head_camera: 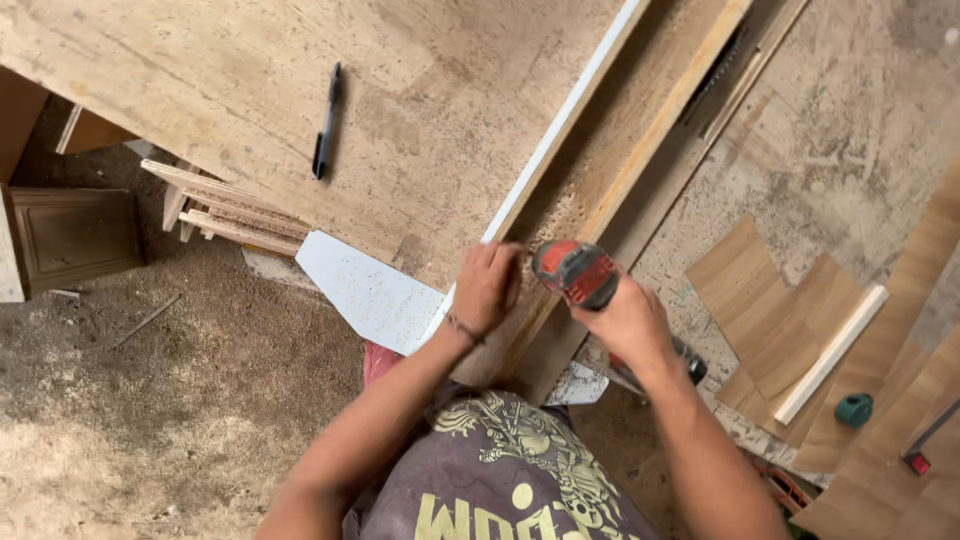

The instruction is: The person attaches wooden strips to a plywood board using a power drill and screws, and then aligns a small wooden block.

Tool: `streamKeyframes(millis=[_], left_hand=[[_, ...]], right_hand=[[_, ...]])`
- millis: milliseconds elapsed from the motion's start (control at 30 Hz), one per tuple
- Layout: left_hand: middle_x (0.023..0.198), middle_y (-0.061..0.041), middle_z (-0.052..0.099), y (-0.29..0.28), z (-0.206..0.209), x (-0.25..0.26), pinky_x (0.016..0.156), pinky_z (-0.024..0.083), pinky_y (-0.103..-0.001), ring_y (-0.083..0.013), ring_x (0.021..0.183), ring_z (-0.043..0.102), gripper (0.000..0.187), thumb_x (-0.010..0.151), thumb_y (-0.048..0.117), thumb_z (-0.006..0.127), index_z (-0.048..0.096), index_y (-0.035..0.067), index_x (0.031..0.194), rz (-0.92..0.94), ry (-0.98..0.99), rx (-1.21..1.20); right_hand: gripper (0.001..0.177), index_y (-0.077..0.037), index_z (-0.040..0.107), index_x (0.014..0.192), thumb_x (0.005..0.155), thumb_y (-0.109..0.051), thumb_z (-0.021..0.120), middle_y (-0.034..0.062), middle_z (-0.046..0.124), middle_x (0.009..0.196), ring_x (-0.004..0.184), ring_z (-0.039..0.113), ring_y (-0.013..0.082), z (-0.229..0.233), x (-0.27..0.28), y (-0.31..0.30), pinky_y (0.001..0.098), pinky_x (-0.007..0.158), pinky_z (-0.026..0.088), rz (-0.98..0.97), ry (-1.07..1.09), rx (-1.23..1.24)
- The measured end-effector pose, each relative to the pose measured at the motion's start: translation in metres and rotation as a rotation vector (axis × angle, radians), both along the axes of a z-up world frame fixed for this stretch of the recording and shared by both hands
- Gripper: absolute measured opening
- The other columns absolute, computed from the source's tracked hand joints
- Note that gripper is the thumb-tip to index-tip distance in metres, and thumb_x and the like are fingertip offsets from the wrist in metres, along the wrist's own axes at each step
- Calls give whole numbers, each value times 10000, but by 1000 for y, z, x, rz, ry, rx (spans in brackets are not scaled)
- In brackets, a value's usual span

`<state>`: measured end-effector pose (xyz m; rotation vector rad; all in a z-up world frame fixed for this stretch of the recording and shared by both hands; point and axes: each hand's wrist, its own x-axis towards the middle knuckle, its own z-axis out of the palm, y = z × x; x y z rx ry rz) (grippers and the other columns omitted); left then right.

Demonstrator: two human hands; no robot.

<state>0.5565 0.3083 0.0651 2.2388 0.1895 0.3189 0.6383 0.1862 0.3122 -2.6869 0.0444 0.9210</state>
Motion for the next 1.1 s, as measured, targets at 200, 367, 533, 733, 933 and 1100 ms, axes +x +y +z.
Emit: streamKeyframes(millis=[200, 367, 533, 733, 933, 1100], left_hand=[[1379, -22, 536, 32, 75, 26, 1231, 208, -540, -260, 1487, 341, 319, 999, 200, 579, 519, 210, 1313, -256, 167, 298], [1338, 9, 527, 31, 71, 34, 1230, 169, -567, -251, 1513, 287, 187, 984, 188, 603, 579, 225, 1166, -284, 200, 401], [1298, -4, 489, 29, 60, 34, 1219, 158, -569, -254, 1521, 276, 61, 983, 192, 556, 545, 217, 1037, -277, 110, 441], [1255, -43, 512, 24, 54, 39, 1228, 95, -639, -287, 1496, 302, 122, 983, 203, 557, 582, 199, 1102, -341, 109, 602], [907, -103, 521, 20, -3, 55, 1032, 368, -574, -302, 999, 511, 106, 880, 231, 517, 505, 125, 887, -312, -210, 764], [817, -32, 607, 26, 35, 58, 885, 465, -519, -254, 860, 522, 151, 992, 231, 525, 646, 158, 938, -416, -97, 886]], right_hand=[[448, -78, 680, 1086, 738, -296, 859, 229, 763, 984, 1038, 716, 460, 1, 15, -8, 563, 880, 532, 87, 6, 16], [377, -48, 684, 1060, 812, -272, 859, 226, 759, 940, 931, 734, 447, 9, 8, -2, 520, 875, 556, 125, -19, 18], [491, -29, 676, 1068, 729, -325, 872, 266, 755, 969, 1025, 706, 497, 6, 9, -8, 590, 854, 528, 111, -13, -21], [311, -82, 686, 932, 740, -260, 853, 137, 728, 771, 784, 735, 329, -4, -3, -38, 415, 729, 544, 8, -32, 93], [503, -60, 689, 888, 580, -372, 936, 204, 716, 710, 743, 729, 390, -23, -41, -138, 483, 673, 521, -196, -178, 125], [548, -79, 695, 1269, 766, -230, 853, 99, 795, 982, 766, 772, 237, 9, -56, -221, 325, 661, 650, -578, -365, 248]])
